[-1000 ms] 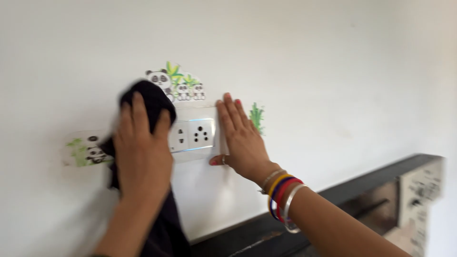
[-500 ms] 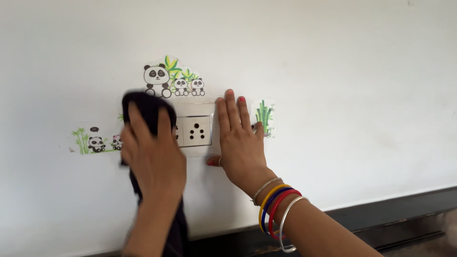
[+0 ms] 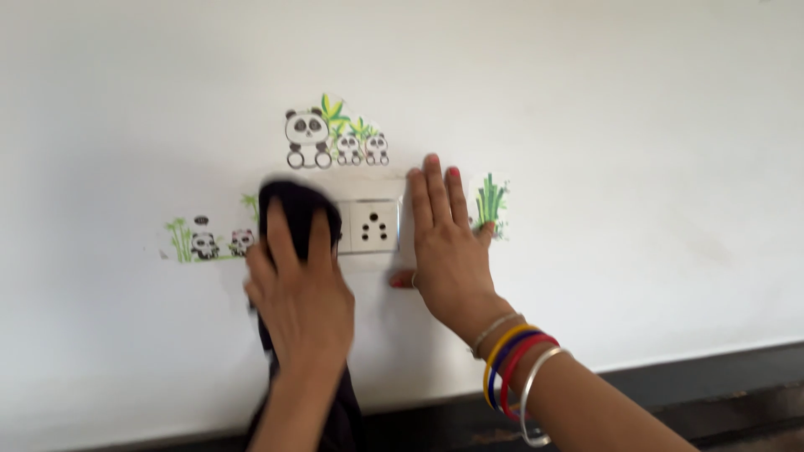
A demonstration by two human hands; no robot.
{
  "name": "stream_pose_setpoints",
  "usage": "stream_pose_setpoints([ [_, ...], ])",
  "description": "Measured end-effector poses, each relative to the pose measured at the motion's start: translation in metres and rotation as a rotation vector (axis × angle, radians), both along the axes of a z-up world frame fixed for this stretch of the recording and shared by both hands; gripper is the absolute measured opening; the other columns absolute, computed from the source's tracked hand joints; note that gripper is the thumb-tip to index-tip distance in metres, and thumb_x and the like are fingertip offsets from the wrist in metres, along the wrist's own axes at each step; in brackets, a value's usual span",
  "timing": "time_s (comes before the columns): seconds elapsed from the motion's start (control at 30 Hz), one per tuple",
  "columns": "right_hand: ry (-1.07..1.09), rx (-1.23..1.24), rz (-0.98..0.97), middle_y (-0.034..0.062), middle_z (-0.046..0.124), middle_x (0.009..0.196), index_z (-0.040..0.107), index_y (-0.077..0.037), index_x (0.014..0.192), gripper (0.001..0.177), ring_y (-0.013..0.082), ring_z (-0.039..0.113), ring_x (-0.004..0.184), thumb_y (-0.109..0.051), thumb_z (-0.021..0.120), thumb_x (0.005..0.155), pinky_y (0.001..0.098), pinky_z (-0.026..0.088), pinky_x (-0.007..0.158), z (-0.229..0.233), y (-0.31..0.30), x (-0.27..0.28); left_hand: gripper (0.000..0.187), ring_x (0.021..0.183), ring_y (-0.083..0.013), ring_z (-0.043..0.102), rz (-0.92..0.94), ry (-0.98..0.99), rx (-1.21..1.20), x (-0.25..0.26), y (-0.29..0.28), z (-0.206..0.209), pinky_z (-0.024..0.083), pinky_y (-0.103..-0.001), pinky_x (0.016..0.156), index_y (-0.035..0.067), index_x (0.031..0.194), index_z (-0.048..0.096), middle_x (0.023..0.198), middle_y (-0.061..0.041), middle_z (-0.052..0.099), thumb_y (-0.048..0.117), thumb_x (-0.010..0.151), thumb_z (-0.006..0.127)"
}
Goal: Cleaning the headboard of a bed using a cloth.
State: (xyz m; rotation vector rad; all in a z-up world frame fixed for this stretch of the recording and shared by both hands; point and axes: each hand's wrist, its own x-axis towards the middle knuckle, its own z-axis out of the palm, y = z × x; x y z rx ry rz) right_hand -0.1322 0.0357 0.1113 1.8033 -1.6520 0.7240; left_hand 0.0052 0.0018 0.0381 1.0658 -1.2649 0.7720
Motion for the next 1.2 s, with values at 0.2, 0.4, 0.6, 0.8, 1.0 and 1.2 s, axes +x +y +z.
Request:
stream_pose_setpoints([
  [0.2,0.009,0.001,0.002,0.0078,-0.014,0.168,-0.003,-0.01,0.16,0.128,0.0312,-0.005,0.156,-0.023,0.09,0.072,0.0708,0.032,0.109,-0.003,-0.003,-0.003,0.049,0.119,-0.0417,0.046,-0.047,0.033,0.113,0.003,0.001,-0.044,0.043,-0.055,0.094,0.012,0.134,0.065,0.154,-0.02,0.038,0.008,0.085,0.066],
  [0.4,0.029,-0.022,-0.006,0.0087,-0.013,0.169,-0.002,-0.009,0.161,0.127,0.0322,-0.005,0.156,-0.02,0.089,0.073,0.0705,0.034,0.108,-0.005,-0.005,-0.003,0.045,0.121,-0.0423,0.046,-0.045,0.035,0.037,0.008,0.001,0.015,0.041,-0.057,0.094,0.013,0.136,0.063,0.152,-0.019,0.039,0.016,0.091,0.067],
  [0.6,0.01,-0.03,0.008,0.0079,-0.012,0.168,-0.002,-0.01,0.16,0.129,0.0316,-0.004,0.156,-0.025,0.09,0.071,0.0709,0.033,0.109,-0.003,-0.004,-0.003,0.046,0.129,-0.0443,0.043,-0.002,0.048,0.024,-0.003,-0.004,-0.025,0.039,-0.059,0.099,0.013,0.137,0.062,0.158,-0.02,0.034,0.019,0.092,0.066],
  [0.8,0.019,-0.003,-0.007,0.0085,-0.014,0.168,-0.003,-0.01,0.159,0.129,0.0318,-0.005,0.156,-0.025,0.09,0.072,0.0709,0.033,0.109,-0.003,-0.004,-0.003,0.047,0.128,-0.0446,0.042,-0.004,0.016,0.094,0.0,-0.005,-0.02,0.039,-0.059,0.099,0.015,0.135,0.062,0.159,-0.022,0.031,0.019,0.089,0.066],
  [1.0,0.033,-0.001,-0.025,0.0091,-0.015,0.168,-0.005,-0.009,0.159,0.128,0.0321,-0.004,0.156,-0.025,0.089,0.073,0.0715,0.032,0.109,-0.005,-0.004,-0.004,0.047,0.126,-0.0445,0.043,0.014,0.003,0.07,-0.001,-0.002,0.02,0.04,-0.058,0.093,0.012,0.141,0.061,0.16,-0.022,0.032,0.019,0.095,0.066],
  [1.2,0.026,0.001,-0.001,0.0088,-0.016,0.168,-0.005,-0.01,0.16,0.129,0.0324,-0.006,0.156,-0.024,0.089,0.073,0.0712,0.032,0.11,-0.002,-0.004,-0.004,0.053,0.124,-0.0423,0.046,0.063,0.017,0.114,-0.002,0.003,-0.038,0.042,-0.056,0.095,0.011,0.138,0.061,0.16,-0.023,0.034,0.013,0.086,0.067],
])
